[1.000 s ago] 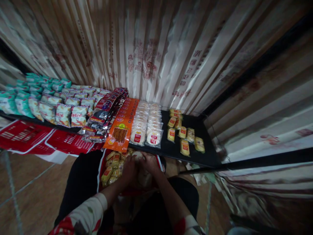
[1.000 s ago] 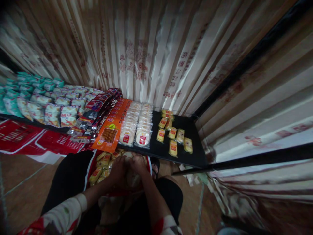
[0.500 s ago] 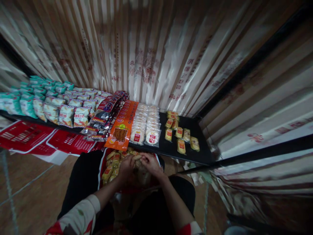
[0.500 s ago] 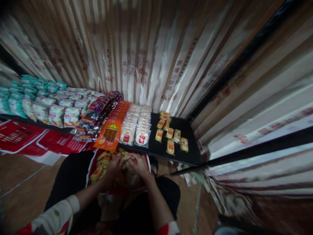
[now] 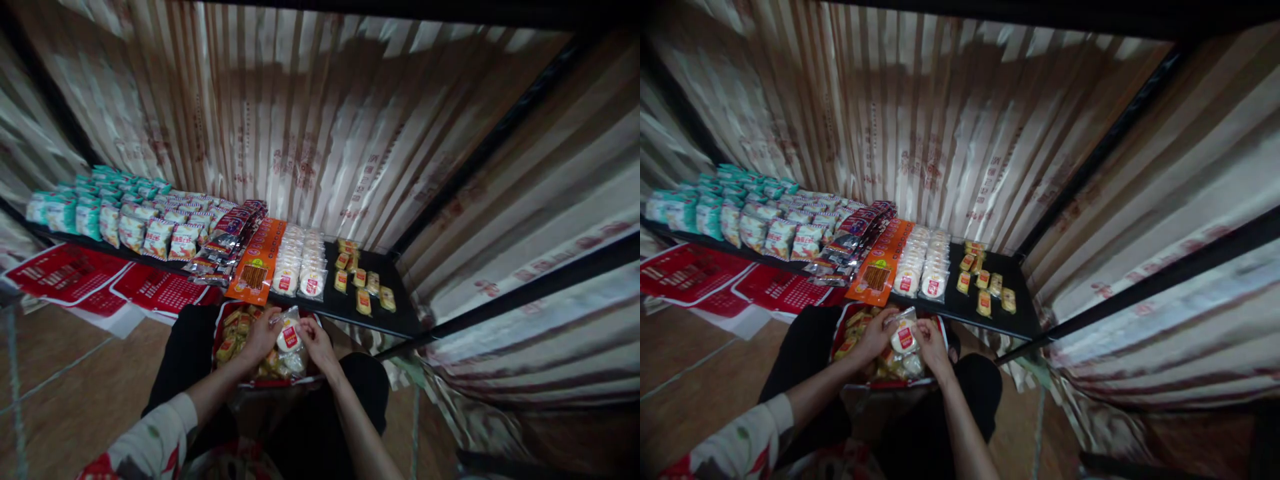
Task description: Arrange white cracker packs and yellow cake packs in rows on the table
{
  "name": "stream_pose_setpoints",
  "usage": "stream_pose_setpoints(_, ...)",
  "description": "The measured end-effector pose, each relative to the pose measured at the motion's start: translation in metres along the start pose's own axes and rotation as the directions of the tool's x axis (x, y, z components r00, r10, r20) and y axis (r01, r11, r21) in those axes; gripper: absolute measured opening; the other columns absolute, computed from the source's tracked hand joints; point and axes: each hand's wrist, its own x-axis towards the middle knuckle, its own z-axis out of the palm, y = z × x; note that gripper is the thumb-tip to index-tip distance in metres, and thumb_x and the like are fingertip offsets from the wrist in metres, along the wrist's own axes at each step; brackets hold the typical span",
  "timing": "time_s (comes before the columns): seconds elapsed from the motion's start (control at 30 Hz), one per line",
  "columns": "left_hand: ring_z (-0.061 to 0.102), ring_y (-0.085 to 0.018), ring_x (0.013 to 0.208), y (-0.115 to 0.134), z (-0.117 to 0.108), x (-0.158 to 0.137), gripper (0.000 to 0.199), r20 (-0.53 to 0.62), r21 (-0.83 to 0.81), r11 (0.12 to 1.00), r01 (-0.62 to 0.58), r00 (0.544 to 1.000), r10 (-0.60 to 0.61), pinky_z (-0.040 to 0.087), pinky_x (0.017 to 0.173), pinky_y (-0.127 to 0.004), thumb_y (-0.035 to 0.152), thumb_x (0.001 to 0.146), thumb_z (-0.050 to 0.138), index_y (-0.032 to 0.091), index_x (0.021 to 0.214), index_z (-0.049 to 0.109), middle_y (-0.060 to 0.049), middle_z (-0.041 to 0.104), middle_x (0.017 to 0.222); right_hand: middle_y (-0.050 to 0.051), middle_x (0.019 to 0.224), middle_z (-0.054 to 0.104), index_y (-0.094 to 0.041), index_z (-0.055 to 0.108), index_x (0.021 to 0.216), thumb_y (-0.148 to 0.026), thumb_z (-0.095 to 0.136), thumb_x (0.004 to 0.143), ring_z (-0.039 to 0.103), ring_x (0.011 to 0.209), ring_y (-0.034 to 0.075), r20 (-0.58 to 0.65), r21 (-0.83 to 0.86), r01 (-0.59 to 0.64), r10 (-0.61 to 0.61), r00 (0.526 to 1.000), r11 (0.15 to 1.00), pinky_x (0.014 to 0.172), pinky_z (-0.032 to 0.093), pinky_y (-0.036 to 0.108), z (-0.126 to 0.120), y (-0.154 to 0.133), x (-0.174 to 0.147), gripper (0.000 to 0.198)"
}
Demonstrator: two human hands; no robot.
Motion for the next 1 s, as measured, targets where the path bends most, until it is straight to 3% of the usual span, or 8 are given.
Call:
stream_pose_setpoints(0.1,0.062,-0.013,0.083,-0.001,0.003,0.001,0.031,0.024,-0.058,0.996,0.073,0.997,-0.072,0.049,0.076,-0.024,0.018,0.079,0.051,0.017,0.110,0.052,-0.005,0.067,0.099,0.005,0.076,0.069,-0.020,0.063,0.091,-0.059,0.058,0.068,0.064,0.071,0.021,-0.052,0.019,-0.028,0.029,0.998,0.999,0.065,0.052,0.035,-0.005,0.002,-0.006,0.046)
stream_pose_setpoints(0.2,0.061,-0.012,0.074,0.003,0.007,-0.002,0.024,0.063,-0.081,0.990,0.119,0.991,-0.114,0.049,0.069,-0.022,0.016,0.078,0.050,0.016,0.101,0.056,-0.003,0.067,0.086,0.006,0.078,0.070,-0.019,0.065,0.092,-0.060,0.058,0.067,0.065,0.075,0.024,-0.095,0.078,-0.086,0.093,0.991,0.993,0.069,0.052,0.038,-0.012,0.007,-0.014,0.049)
stream_pose_setpoints(0.3,0.060,-0.012,0.070,0.009,0.010,-0.008,0.013,0.103,-0.087,0.991,0.105,0.990,-0.096,0.047,0.064,-0.021,0.015,0.075,0.052,0.014,0.085,0.061,-0.001,0.066,0.075,0.007,0.081,0.070,-0.019,0.065,0.091,-0.059,0.059,0.067,0.065,0.075,0.024,-0.120,0.142,-0.108,0.126,0.985,0.984,0.071,0.052,0.038,-0.016,0.009,-0.023,0.047)
stream_pose_setpoints(0.43,0.060,-0.012,0.071,0.020,0.015,-0.008,0.014,0.082,-0.031,0.995,0.094,0.992,-0.091,0.046,0.065,-0.021,0.014,0.073,0.052,0.016,0.080,0.063,0.001,0.066,0.073,0.007,0.080,0.070,-0.019,0.066,0.089,-0.060,0.058,0.068,0.064,0.070,0.023,-0.117,0.142,-0.093,0.110,0.987,0.985,0.070,0.052,0.037,-0.020,0.005,-0.026,0.047)
stream_pose_setpoints(0.53,0.059,-0.012,0.069,0.029,0.020,0.000,0.015,0.079,0.005,0.996,0.084,0.993,-0.084,0.046,0.064,-0.022,0.016,0.074,0.050,0.017,0.080,0.063,0.000,0.066,0.073,0.006,0.075,0.069,-0.018,0.067,0.087,-0.057,0.061,0.066,0.063,0.068,0.022,-0.165,0.070,-0.056,0.067,0.984,0.996,0.066,0.051,0.034,-0.028,0.001,-0.018,0.045)
stream_pose_setpoints(0.77,0.062,-0.012,0.075,0.055,0.035,0.025,0.017,0.028,0.029,0.999,0.019,0.999,-0.020,0.048,0.071,-0.023,0.013,0.078,0.046,0.016,0.086,0.061,-0.001,0.067,0.082,0.000,0.061,0.060,-0.019,0.065,0.074,-0.056,0.058,0.068,0.054,0.058,0.016,-0.251,-0.277,-0.015,-0.057,0.966,0.961,0.057,0.045,0.026,-0.054,-0.010,0.016,0.038)
stream_pose_setpoints(1.0,0.059,-0.016,0.100,0.062,0.042,0.023,0.031,-0.028,0.082,0.995,-0.059,0.998,0.062,0.046,0.090,-0.030,0.009,0.079,0.045,0.016,0.106,0.056,-0.008,0.062,0.109,0.000,0.060,0.056,-0.019,0.060,0.071,-0.056,0.054,0.068,0.049,0.055,0.015,-0.277,-0.356,0.001,-0.106,0.955,0.934,0.056,0.041,0.025,-0.058,-0.022,0.045,0.038)
